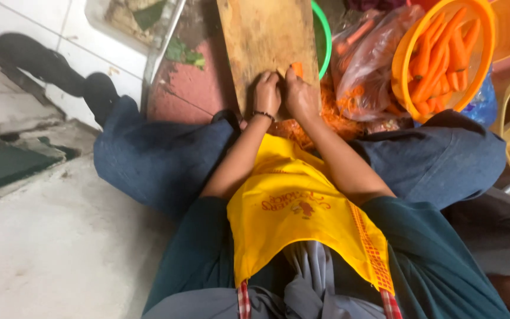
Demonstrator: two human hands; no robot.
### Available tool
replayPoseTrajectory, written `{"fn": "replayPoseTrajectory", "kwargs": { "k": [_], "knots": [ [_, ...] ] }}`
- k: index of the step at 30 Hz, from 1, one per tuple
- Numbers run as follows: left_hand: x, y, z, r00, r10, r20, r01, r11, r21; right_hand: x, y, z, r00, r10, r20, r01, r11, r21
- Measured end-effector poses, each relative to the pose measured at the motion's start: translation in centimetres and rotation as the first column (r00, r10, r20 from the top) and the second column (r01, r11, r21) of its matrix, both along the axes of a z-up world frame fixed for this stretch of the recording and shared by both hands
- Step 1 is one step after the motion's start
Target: Chopping and slicing carrots using a wavy slicer tool on a wooden cutting board.
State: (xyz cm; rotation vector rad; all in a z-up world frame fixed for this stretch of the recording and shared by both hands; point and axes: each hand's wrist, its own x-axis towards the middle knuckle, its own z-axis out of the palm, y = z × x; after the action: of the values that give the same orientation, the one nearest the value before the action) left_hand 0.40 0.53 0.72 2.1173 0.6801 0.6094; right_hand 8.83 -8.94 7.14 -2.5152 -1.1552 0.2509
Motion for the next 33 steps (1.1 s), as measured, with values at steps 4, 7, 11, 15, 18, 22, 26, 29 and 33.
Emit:
{"fn": "replayPoseTrajectory", "kwargs": {
  "k": [4, 7, 11, 15, 18, 22, 26, 29, 33],
  "knots": [
    [-0.2, -0.2, 2.1, 0.992, 0.121, 0.028, -0.118, 0.989, -0.094, 0.6, -0.2, 1.7, 0.999, -0.002, -0.051, 0.000, 1.000, -0.031],
    [-0.2, -0.2, 1.6, 0.992, 0.123, -0.004, -0.122, 0.978, -0.169, 0.1, 0.6, 4.0, 0.999, 0.012, -0.051, -0.015, 0.999, -0.046],
    [-0.7, -0.4, 1.0, 0.995, 0.099, 0.031, -0.098, 0.995, -0.030, -1.0, 0.1, 1.7, 0.999, 0.039, -0.015, -0.039, 0.999, -0.014],
    [0.3, 0.4, 0.3, 0.993, 0.117, 0.021, -0.116, 0.993, -0.038, -0.1, 0.5, 1.8, 0.999, 0.036, -0.002, -0.036, 0.999, 0.002],
    [0.2, 0.3, 0.0, 0.991, 0.129, 0.015, -0.128, 0.988, -0.088, -0.4, 0.7, 2.2, 0.999, 0.035, -0.025, -0.036, 0.999, -0.021],
    [0.3, 0.5, -0.9, 0.989, 0.135, 0.061, -0.135, 0.991, -0.005, -1.0, 0.2, 0.9, 0.998, 0.061, -0.004, -0.061, 0.998, -0.012],
    [0.0, 0.4, -0.4, 0.993, 0.111, 0.047, -0.108, 0.992, -0.070, 1.6, -0.6, -1.2, 0.998, 0.057, -0.018, -0.056, 0.996, 0.069],
    [0.3, 0.6, 1.6, 0.993, 0.121, -0.019, -0.121, 0.950, -0.287, 3.3, -1.4, 1.3, 0.997, -0.007, -0.077, 0.015, 0.994, 0.111],
    [2.3, 0.2, 3.6, 0.998, -0.049, 0.043, 0.046, 0.997, 0.065, 5.4, -2.7, 4.6, 0.983, -0.145, -0.114, 0.156, 0.983, 0.098]
  ]
}}
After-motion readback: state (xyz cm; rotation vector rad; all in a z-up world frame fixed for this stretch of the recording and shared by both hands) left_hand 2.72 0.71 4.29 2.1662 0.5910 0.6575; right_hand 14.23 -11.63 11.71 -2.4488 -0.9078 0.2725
